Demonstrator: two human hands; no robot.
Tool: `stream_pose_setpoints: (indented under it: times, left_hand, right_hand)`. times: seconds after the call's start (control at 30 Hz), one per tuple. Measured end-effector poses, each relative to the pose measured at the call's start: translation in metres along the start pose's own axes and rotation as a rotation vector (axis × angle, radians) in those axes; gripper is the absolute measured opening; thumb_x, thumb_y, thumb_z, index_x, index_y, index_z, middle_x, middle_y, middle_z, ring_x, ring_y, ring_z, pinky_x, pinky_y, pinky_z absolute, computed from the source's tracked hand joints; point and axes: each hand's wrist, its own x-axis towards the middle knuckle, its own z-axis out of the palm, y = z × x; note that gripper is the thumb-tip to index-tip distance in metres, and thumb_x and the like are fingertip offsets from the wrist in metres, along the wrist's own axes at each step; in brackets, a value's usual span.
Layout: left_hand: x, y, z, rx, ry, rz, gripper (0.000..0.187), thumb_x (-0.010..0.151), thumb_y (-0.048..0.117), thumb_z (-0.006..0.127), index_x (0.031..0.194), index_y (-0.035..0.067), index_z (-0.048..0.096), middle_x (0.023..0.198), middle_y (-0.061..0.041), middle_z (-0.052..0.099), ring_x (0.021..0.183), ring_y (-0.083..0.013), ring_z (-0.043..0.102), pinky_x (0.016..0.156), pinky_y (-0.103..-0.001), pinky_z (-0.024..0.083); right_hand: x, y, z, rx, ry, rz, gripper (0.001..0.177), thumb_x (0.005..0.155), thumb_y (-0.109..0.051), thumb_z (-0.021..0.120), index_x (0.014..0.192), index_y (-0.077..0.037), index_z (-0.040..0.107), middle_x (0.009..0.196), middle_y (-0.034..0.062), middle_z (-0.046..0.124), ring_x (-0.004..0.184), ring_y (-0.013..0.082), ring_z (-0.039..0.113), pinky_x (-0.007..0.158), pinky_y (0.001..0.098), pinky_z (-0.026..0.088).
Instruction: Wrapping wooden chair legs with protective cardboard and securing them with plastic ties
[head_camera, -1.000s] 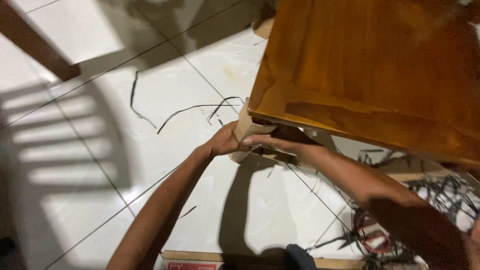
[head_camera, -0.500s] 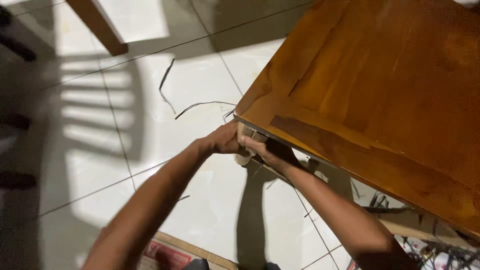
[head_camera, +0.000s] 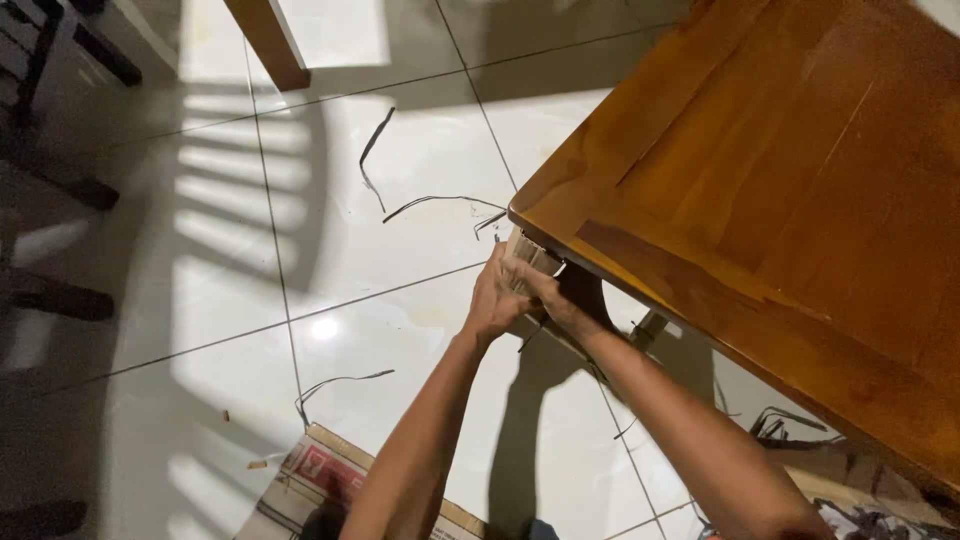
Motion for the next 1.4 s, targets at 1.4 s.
stream_pose_setpoints:
  times: [1.4]
  left_hand:
    - [-0.006, 0.008, -0.015, -0.212, -0.139, 0.151, 0.081, 0.073, 0.019, 0.089, 0.145, 0.020, 0.052, 0.136, -0.017, 0.059, 0.129, -0.0412, 0.055, 0.110, -0.057, 0.041]
  right_hand:
    - [-0.040, -0.095, -0.060, 0.411, -0.026, 0.272, 0.043, 0.092, -0.030, 0.077, 0.111, 0.009, 0.074, 0.090, 0.0137, 0.072, 0.090, 0.0236, 0.064, 0.090, 0.0426, 0.058]
